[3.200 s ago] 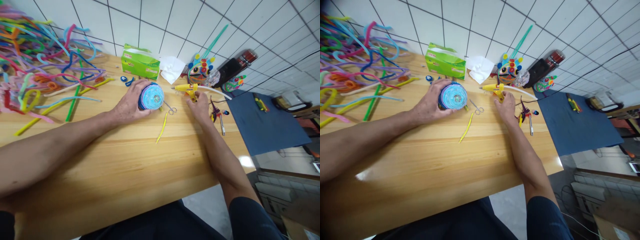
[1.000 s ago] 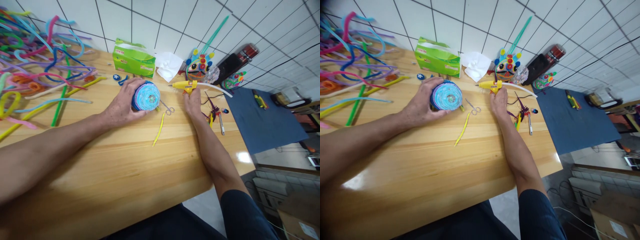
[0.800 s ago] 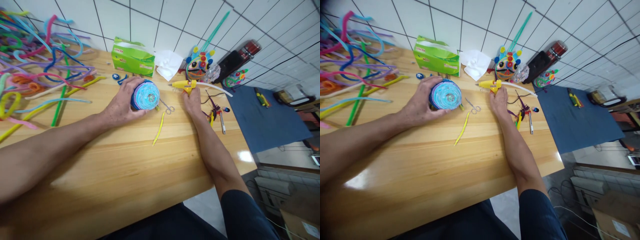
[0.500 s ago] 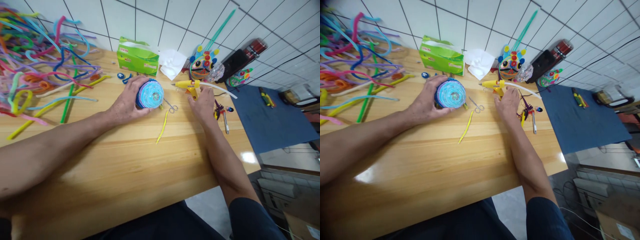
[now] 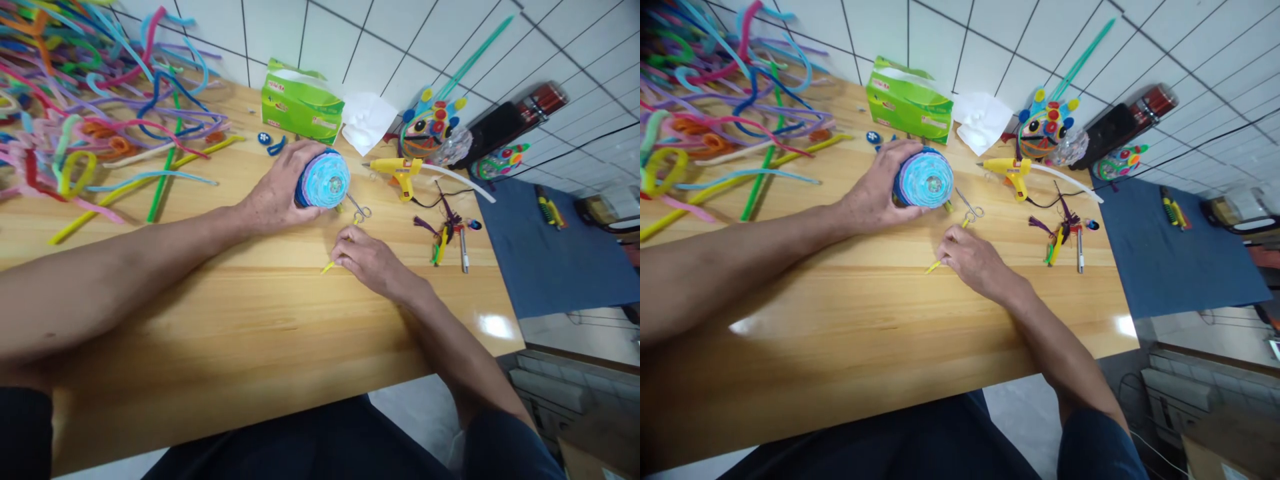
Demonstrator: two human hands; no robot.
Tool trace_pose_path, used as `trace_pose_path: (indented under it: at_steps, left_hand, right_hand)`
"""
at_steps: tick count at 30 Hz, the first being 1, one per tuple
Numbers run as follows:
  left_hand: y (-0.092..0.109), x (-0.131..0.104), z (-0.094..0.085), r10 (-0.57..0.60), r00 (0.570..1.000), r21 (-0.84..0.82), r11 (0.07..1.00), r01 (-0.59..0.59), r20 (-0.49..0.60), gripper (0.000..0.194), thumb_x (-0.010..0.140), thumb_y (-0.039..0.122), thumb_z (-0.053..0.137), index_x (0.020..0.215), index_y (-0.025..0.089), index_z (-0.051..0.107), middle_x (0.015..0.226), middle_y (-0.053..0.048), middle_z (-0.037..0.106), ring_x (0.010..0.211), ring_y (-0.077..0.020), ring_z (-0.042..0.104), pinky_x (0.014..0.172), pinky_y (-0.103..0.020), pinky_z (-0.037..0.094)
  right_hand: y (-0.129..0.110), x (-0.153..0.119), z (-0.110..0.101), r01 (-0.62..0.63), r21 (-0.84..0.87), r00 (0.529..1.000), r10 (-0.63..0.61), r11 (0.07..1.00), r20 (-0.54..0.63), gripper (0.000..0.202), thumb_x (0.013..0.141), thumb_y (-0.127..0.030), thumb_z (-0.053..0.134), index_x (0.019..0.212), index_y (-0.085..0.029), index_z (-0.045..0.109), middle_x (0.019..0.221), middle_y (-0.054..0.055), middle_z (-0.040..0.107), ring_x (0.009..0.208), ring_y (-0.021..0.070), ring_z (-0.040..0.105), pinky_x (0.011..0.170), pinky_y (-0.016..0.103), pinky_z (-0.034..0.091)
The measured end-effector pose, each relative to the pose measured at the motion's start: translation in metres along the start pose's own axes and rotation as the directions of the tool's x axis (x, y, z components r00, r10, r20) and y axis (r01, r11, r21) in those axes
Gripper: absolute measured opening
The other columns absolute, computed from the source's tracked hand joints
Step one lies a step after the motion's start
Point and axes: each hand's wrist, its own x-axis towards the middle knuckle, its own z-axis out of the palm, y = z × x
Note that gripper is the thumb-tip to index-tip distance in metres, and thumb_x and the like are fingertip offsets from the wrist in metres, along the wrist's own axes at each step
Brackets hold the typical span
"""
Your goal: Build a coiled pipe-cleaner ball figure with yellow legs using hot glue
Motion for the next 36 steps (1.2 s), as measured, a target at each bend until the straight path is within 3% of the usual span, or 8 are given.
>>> trace_pose_path:
  at_steps: [3,5,8,11,21,30,36]
  left_hand:
    - [-0.004,0.0,0.002,0.026,1.0,-0.047,0.999,-0.026,-0.007,0.102,0.097,0.081,0.077,0.174,0.032,0.032,0.171,-0.013,0.053,0.16,-0.0424,0.05,0.135,-0.074,0.042]
    - [-0.004,0.0,0.002,0.041,0.999,-0.059,0.997,-0.04,0.001,0.105,0.095,0.077,0.083,0.174,0.028,0.033,0.171,-0.016,0.053,0.159,-0.0434,0.051,0.135,-0.074,0.042]
    - [0.0,0.001,0.0,0.029,1.0,-0.083,0.996,-0.03,-0.008,0.109,0.091,0.079,0.086,0.172,0.026,0.036,0.169,-0.018,0.054,0.159,-0.0437,0.051,0.135,-0.072,0.043]
    - [0.005,0.002,-0.003,0.014,1.0,-0.122,0.992,-0.016,-0.02,0.107,0.091,0.082,0.085,0.171,0.029,0.039,0.168,-0.018,0.056,0.159,-0.0436,0.052,0.134,-0.072,0.045]
    - [0.01,0.002,-0.006,0.031,0.999,-0.099,0.994,-0.034,-0.034,0.086,0.103,0.071,0.076,0.17,0.029,0.041,0.166,-0.018,0.057,0.158,-0.0433,0.054,0.132,-0.072,0.047]
    - [0.01,0.003,-0.008,0.049,0.999,-0.092,0.995,-0.048,0.003,0.088,0.104,0.07,0.073,0.175,0.035,0.035,0.167,-0.018,0.055,0.159,-0.0447,0.052,0.131,-0.078,0.046]
    - [0.011,0.003,-0.009,0.046,0.999,-0.084,0.995,-0.046,0.002,0.086,0.105,0.071,0.072,0.174,0.036,0.034,0.166,-0.018,0.054,0.158,-0.0443,0.052,0.131,-0.076,0.046]
  right_hand:
    - [-0.008,-0.002,-0.011,-0.084,0.077,0.995,0.088,0.993,-0.052,0.015,0.106,-0.021,0.057,0.096,-0.026,0.067,0.1,0.004,0.074,0.093,0.0217,0.07,0.084,0.037,0.055]
    - [-0.015,-0.003,-0.025,-0.103,0.134,0.98,0.124,0.986,-0.155,0.013,0.107,-0.024,0.056,0.099,-0.026,0.066,0.093,0.001,0.074,0.085,0.0206,0.068,0.081,0.037,0.054]
    - [-0.022,0.002,-0.047,-0.064,0.093,0.93,0.093,0.994,-0.355,0.01,0.107,-0.026,0.059,0.1,-0.028,0.067,0.094,0.001,0.073,0.086,0.022,0.069,0.083,0.04,0.055]
    - [-0.025,0.016,-0.064,-0.027,-0.05,0.888,0.002,0.998,-0.459,0.01,0.105,-0.025,0.065,0.097,-0.028,0.069,0.099,0.003,0.074,0.096,0.0254,0.07,0.091,0.044,0.057]
    - [-0.014,0.059,-0.087,-0.002,-0.216,0.879,-0.101,0.976,-0.465,0.018,0.111,-0.041,0.067,0.097,-0.029,0.071,0.105,0.008,0.076,0.105,0.029,0.069,0.093,0.047,0.059]
    - [-0.008,0.063,-0.078,-0.02,-0.183,0.894,-0.065,0.983,-0.444,0.019,0.109,-0.046,0.068,0.097,-0.031,0.07,0.104,0.007,0.077,0.102,0.0293,0.07,0.09,0.047,0.06]
    - [-0.008,0.068,-0.075,-0.022,-0.184,0.893,-0.064,0.983,-0.446,0.019,0.11,-0.049,0.067,0.099,-0.034,0.069,0.107,0.008,0.077,0.105,0.03,0.07,0.093,0.048,0.06]
